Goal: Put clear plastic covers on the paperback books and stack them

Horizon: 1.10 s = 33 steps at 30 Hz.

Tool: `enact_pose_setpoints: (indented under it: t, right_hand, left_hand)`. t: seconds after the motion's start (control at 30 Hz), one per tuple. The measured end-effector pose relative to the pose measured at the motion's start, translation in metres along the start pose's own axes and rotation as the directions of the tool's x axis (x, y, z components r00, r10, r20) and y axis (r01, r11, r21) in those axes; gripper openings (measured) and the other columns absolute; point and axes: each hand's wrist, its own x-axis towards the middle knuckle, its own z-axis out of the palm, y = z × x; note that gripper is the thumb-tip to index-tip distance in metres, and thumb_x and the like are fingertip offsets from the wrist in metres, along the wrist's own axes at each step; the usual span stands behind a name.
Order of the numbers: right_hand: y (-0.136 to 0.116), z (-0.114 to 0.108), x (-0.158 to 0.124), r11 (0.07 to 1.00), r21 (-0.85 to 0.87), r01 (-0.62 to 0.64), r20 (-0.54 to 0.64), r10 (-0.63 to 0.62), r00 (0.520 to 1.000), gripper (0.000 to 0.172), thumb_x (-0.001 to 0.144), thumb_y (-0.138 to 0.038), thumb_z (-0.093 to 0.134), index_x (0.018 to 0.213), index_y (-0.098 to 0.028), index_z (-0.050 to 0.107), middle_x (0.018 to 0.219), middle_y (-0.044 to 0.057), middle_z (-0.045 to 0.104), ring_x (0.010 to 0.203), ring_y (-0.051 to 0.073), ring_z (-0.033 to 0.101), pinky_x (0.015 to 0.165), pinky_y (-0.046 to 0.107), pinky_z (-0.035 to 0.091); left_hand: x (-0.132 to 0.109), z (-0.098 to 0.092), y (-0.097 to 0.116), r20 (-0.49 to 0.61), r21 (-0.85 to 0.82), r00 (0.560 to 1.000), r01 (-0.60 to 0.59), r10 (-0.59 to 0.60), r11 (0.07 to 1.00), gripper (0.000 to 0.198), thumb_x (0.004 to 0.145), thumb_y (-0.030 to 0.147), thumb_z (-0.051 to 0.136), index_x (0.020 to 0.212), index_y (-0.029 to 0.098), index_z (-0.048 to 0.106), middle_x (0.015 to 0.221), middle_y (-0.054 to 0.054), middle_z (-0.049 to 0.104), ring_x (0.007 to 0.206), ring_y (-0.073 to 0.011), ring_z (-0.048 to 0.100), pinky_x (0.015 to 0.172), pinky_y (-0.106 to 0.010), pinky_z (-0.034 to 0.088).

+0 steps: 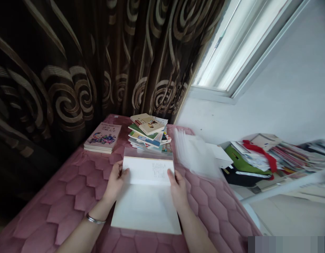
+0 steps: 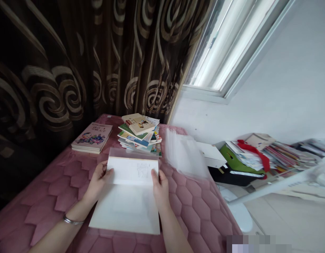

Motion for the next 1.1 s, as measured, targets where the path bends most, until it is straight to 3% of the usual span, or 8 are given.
enact_pose_setpoints:
  t: [0.3,0.73,1.1]
  right_hand:
    - [-0.0013,0.0004,-0.0008,0.995,0.100,-0.015,0.032,0.012,0.999,0.038,0.072,-0.053,0.068,0.088,-0.020,0.068,0.079,0.003,0.071,0.070,0.023,0.063,0.059,0.030,0.048]
    - [0.0000,-0.0005,0.0009,0.996,-0.073,0.049,0.024,-0.048,0.999,0.044,0.076,-0.060,0.061,0.086,-0.017,0.065,0.077,0.004,0.070,0.070,0.021,0.061,0.062,0.028,0.048]
    - [-0.0019,-0.0010,-0.0016,0.998,0.066,-0.007,0.022,0.006,1.000,0.035,0.073,-0.052,0.065,0.092,-0.022,0.066,0.084,0.004,0.071,0.071,0.023,0.063,0.057,0.029,0.049]
  left_hand:
    - [-0.0005,0.0034,0.0040,-0.007,0.033,1.000,0.002,-0.001,0.999,0.041,0.072,0.043,0.064,0.101,0.019,0.048,0.090,-0.005,0.068,0.082,-0.0188,0.064,0.068,-0.028,0.047]
    - [-0.0008,0.0012,0.0005,-0.015,0.040,1.000,0.016,-0.016,0.999,0.042,0.072,0.046,0.064,0.103,0.020,0.049,0.092,-0.005,0.069,0.083,-0.0196,0.065,0.072,-0.030,0.049]
    - [-0.0005,0.0031,-0.0009,0.003,0.038,1.000,0.004,-0.005,0.999,0.042,0.074,0.046,0.064,0.102,0.018,0.049,0.093,-0.007,0.068,0.082,-0.0188,0.064,0.069,-0.029,0.049]
